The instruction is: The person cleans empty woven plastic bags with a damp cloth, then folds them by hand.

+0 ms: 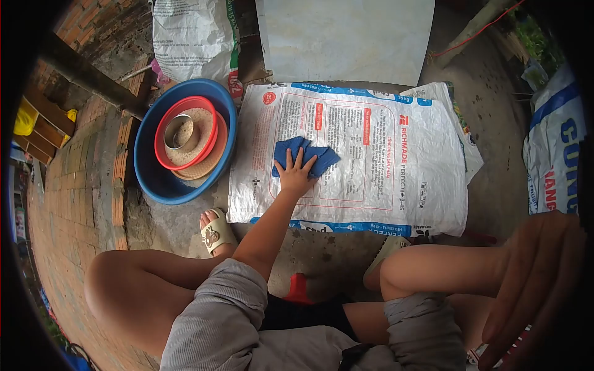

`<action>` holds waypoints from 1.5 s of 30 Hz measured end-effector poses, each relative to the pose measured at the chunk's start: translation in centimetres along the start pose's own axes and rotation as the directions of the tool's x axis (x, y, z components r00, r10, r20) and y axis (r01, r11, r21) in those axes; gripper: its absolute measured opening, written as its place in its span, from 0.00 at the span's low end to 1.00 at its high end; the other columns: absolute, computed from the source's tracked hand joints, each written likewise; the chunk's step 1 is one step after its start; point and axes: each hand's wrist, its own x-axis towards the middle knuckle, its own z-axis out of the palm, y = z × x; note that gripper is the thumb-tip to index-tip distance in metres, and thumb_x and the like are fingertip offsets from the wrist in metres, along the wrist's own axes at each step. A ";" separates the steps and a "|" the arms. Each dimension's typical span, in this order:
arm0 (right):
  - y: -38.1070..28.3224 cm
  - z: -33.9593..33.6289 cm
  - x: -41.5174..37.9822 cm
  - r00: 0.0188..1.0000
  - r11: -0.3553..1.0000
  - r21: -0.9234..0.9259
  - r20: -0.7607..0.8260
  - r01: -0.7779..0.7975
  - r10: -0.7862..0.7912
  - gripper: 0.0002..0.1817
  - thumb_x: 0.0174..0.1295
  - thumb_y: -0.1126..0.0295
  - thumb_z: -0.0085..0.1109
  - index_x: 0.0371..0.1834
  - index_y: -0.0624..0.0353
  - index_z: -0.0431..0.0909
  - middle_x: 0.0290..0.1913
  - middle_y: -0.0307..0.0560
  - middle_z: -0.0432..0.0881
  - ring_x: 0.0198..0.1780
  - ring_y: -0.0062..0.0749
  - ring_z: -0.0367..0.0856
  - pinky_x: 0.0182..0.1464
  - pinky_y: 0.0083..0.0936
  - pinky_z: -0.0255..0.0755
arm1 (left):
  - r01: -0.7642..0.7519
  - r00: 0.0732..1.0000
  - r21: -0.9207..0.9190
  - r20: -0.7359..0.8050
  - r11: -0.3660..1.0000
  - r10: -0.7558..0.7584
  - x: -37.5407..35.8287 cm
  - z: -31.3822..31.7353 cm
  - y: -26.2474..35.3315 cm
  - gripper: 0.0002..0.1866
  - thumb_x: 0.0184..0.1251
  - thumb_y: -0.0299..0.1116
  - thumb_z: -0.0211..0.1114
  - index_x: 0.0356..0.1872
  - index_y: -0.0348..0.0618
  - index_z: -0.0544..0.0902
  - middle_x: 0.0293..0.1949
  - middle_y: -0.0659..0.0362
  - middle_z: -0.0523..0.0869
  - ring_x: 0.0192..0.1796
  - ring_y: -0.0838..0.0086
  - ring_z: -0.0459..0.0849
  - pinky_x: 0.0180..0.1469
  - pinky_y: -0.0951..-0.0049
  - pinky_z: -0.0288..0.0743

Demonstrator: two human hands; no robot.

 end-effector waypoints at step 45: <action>34.5 -2.9 -29.4 0.182 -0.585 -0.156 -0.983 -0.796 0.015 0.37 0.68 0.49 0.49 0.78 0.51 0.57 0.80 0.57 0.48 0.79 0.63 0.43 0.75 0.64 0.36 | 0.275 0.796 -0.236 -0.488 0.932 -0.358 10.1 -1.9 -9.7 0.23 0.59 0.24 0.60 0.58 0.51 0.80 0.68 0.59 0.74 0.64 0.58 0.74 0.64 0.54 0.67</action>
